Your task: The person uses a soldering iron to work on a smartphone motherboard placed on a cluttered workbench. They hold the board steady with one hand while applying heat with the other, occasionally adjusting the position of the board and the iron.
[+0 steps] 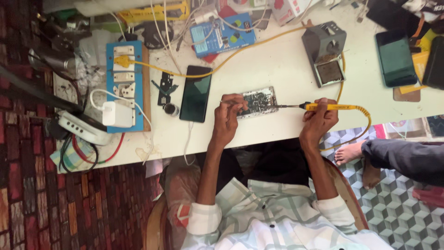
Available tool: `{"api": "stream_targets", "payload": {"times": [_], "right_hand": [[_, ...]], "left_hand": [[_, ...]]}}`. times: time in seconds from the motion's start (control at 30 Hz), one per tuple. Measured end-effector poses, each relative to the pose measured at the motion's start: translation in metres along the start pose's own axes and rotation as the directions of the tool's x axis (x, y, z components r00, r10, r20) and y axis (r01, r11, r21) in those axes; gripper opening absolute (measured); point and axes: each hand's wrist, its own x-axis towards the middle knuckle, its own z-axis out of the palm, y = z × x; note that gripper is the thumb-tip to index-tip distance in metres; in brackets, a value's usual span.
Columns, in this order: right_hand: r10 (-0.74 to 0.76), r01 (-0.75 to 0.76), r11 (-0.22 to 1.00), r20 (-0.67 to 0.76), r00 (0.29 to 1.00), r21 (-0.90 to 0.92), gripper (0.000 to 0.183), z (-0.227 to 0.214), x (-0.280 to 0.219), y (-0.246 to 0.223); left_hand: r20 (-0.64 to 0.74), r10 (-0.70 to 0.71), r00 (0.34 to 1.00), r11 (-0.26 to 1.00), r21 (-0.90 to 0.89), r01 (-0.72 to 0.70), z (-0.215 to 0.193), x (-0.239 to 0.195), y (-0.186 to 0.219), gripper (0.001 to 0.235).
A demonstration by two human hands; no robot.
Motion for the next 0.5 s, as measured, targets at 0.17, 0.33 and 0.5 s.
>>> {"api": "stream_targets", "payload": {"times": [0.17, 0.33, 0.5], "right_hand": [[-0.033, 0.033, 0.999, 0.061, 0.998, 0.009, 0.023, 0.0010, 0.0011, 0.0004], [-0.034, 0.033, 0.999, 0.054, 0.998, 0.026, 0.023, -0.0001, 0.0003, -0.0022], [-0.027, 0.027, 1.000, 0.052, 0.998, 0.007, 0.022, 0.0001, 0.0001, -0.0025]], "left_hand": [[0.001, -0.026, 1.000, 1.000, -0.007, 0.026, -0.0024, 0.0009, 0.0009, 0.015], [-0.005, -0.032, 0.999, 0.998, -0.051, 0.031, 0.0005, 0.0018, 0.0014, 0.015], [-0.003, -0.072, 0.997, 0.996, -0.043, 0.072, 0.0009, 0.0004, 0.0033, 0.014]]}}
